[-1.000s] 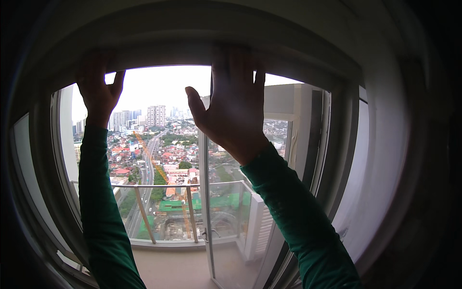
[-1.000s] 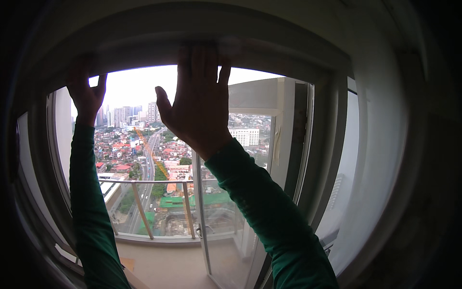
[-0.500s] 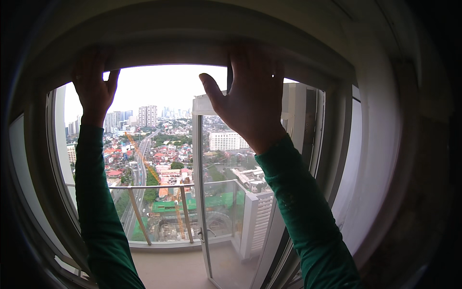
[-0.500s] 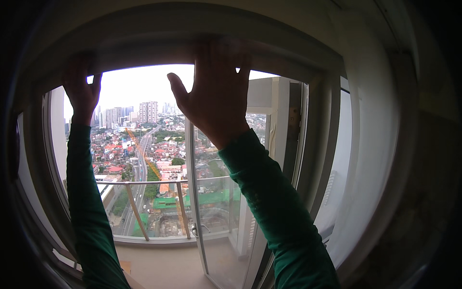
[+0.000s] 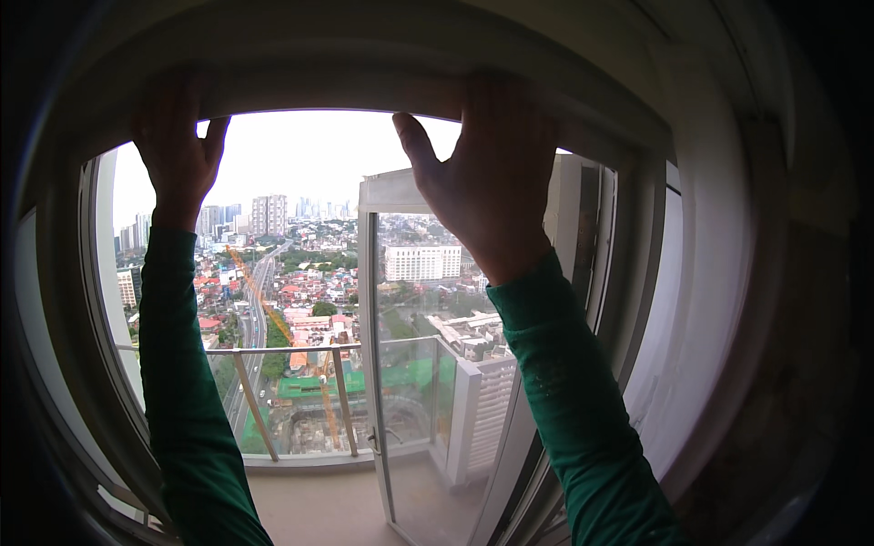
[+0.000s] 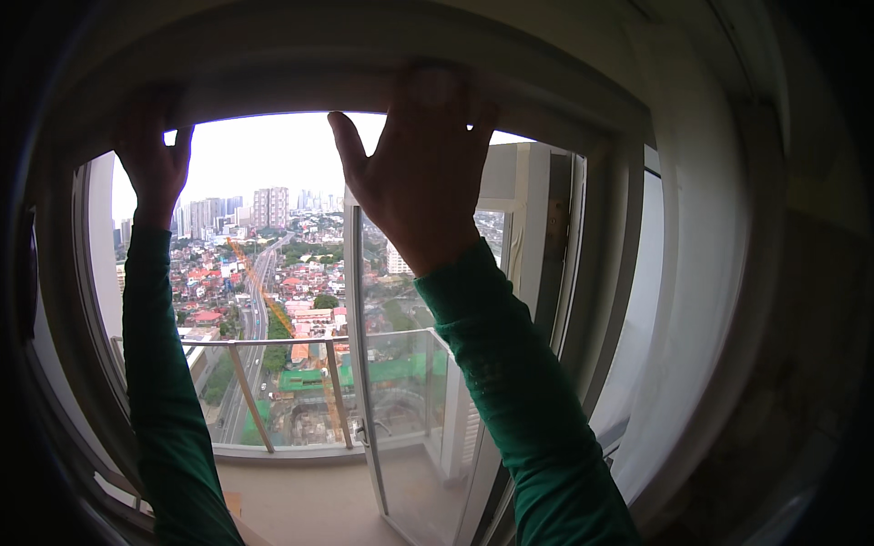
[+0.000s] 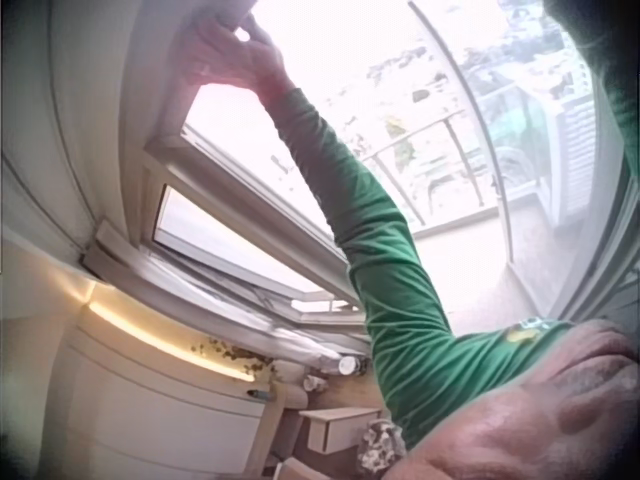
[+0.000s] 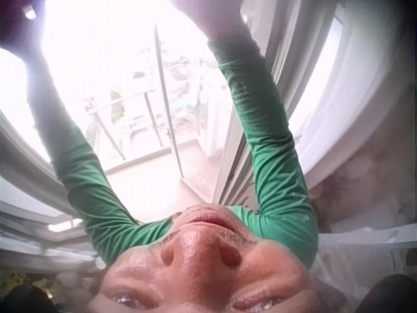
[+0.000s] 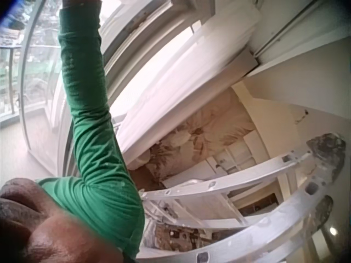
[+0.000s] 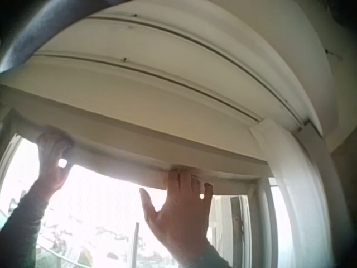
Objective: The person applies adhesive tape to the upper frame of a doorway, pressing it down by hand and using a scraper to smooth it.
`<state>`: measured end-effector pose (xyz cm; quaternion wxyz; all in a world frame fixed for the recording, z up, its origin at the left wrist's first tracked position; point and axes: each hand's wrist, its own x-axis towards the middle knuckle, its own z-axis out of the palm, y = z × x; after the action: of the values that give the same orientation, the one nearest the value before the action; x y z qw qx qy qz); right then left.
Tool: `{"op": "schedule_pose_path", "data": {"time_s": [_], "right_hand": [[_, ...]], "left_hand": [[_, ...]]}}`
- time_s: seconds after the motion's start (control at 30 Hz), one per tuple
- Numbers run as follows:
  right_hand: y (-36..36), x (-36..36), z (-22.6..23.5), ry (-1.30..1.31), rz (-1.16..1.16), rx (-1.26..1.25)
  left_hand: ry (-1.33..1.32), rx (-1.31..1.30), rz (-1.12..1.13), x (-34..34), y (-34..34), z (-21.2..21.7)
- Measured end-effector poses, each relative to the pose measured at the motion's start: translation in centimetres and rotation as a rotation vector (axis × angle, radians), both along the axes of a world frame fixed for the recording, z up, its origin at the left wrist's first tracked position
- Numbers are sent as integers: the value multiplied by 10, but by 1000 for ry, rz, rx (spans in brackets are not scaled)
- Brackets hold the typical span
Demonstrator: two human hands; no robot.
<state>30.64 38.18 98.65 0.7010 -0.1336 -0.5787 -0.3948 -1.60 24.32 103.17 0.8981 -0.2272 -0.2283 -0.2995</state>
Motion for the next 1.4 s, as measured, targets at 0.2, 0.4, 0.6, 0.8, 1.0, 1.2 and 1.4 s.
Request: {"op": "schedule_pose_path", "data": {"time_s": [0.2,0.4,0.6,0.8,1.0,1.2,1.4], "right_hand": [[3,4,3,30,-40,116],[5,-6,10,10,3,208],[8,15,5,-15,-48,29],[6,-1,5,-49,-73,135],[5,25,2,-78,-64,-51],[-27,-57,-10,-87,49,177],[41,58,-17,-55,-147,-110]], "left_hand": [[-23,-114,-67,-23,6,3],[2,-72,-68,-17,10,4],[-9,-49,-28,-29,9,2],[-31,-84,-63,-22,10,5],[-47,-57,-50,-23,10,4],[-137,-9,-8,-42,25,4],[-151,-23,18,-88,-8,11]]}}
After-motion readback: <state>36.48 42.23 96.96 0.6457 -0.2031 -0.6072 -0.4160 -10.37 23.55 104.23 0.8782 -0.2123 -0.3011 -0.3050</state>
